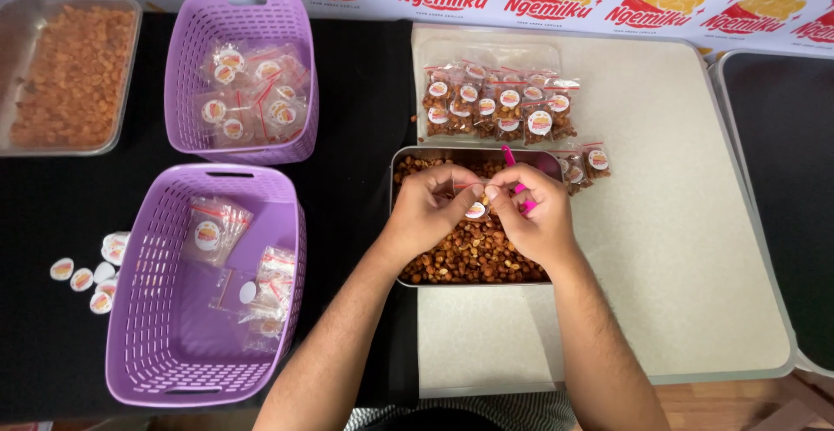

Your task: Filling small plastic bags with roasted peanuts using a spoon and sealing them for retail.

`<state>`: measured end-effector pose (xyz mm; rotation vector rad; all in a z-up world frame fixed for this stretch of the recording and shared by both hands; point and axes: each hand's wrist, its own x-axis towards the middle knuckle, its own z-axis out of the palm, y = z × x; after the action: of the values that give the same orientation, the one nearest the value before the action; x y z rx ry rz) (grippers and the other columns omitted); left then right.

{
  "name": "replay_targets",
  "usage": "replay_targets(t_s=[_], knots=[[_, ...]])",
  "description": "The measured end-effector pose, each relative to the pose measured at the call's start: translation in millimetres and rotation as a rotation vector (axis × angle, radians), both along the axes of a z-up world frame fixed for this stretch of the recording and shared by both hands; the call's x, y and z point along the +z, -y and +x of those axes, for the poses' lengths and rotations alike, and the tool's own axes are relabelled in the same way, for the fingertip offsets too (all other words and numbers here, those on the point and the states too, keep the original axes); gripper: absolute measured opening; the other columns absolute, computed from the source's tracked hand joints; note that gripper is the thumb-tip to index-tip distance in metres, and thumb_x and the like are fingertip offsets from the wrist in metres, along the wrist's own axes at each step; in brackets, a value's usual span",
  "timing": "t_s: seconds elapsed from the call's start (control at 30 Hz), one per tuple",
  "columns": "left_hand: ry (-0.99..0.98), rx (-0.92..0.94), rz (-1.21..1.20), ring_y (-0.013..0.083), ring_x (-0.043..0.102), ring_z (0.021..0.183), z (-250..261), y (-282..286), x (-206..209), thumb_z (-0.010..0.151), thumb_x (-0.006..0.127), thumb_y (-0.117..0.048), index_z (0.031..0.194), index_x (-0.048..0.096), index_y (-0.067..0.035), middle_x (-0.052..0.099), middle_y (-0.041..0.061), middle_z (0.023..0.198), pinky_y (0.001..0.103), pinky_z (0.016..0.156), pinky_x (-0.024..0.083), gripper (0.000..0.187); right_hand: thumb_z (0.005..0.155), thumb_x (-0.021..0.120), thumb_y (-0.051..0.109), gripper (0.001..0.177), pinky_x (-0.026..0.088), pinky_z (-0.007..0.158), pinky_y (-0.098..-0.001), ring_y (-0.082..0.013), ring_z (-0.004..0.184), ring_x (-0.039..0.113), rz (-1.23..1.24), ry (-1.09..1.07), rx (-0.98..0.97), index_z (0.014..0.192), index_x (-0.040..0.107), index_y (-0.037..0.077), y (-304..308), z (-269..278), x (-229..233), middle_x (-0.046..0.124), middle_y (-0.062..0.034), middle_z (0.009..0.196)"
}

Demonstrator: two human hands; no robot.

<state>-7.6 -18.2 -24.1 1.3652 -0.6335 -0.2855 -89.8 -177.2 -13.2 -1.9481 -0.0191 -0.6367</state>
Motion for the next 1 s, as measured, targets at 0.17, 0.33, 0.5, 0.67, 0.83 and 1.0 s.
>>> replay_targets(t_s=[0.17,0.33,0.5,0.67,0.83,1.0], knots=[[-0.028,0.014,-0.018,0.0203,0.073,0.075,1,0,0,0.091,0.072,-0.003,0.100,0.076,0.000,0.075,0.016,0.084,0.027,0.055,0.062,0.009,0.094,0.066,-0.002,0.005,0.054,0.048,-0.0247,-0.0186,0.065,0.066,0.045,0.018,0.008,0.095,0.071,-0.001,13,0,-3,0.069,-0.0151,0.082],[-0.042,0.024,-0.025,0.0210,0.074,0.076,2,-3,1,0.091,0.071,-0.001,0.100,0.076,0.000,0.075,0.016,0.084,0.028,0.056,0.063,0.010,0.097,0.064,0.001,0.006,0.054,0.051,-0.0240,-0.0175,0.069,0.065,0.107,0.012,0.007,0.098,0.069,0.000,20,0,-10,0.069,-0.0142,0.086],[-0.026,0.028,-0.071,0.0167,0.070,0.072,1,1,-1,0.091,0.076,-0.006,0.098,0.075,0.001,0.073,0.015,0.080,0.024,0.051,0.060,0.010,0.094,0.066,-0.003,0.007,0.056,0.053,-0.0236,-0.0203,0.074,0.070,0.089,0.031,0.037,0.096,0.072,-0.001,5,3,2,0.070,-0.0129,0.086],[0.059,0.037,-0.044,0.0189,0.072,0.069,-2,0,10,0.090,0.073,0.000,0.095,0.076,0.001,0.073,0.016,0.079,0.027,0.049,0.061,0.006,0.091,0.071,-0.003,0.004,0.055,0.051,-0.0231,-0.0175,0.071,0.069,-0.004,0.061,0.003,0.092,0.074,0.000,-2,1,8,0.071,-0.0097,0.083],[0.030,0.043,-0.064,0.0170,0.072,0.067,0,-1,-1,0.092,0.072,-0.001,0.095,0.077,0.000,0.073,0.015,0.077,0.024,0.046,0.060,0.006,0.093,0.068,-0.006,0.009,0.054,0.046,-0.0238,-0.0169,0.066,0.067,-0.022,0.090,-0.024,0.091,0.074,0.000,5,2,0,0.069,-0.0103,0.079],[-0.106,0.105,-0.102,0.0162,0.068,0.054,6,-3,-8,0.090,0.079,-0.008,0.094,0.075,0.003,0.071,0.018,0.069,0.025,0.047,0.062,0.013,0.089,0.079,0.011,0.024,0.053,0.047,-0.0250,-0.0190,0.068,0.069,0.098,-0.069,0.062,0.107,0.071,-0.004,-2,0,3,0.072,-0.0181,0.088]])
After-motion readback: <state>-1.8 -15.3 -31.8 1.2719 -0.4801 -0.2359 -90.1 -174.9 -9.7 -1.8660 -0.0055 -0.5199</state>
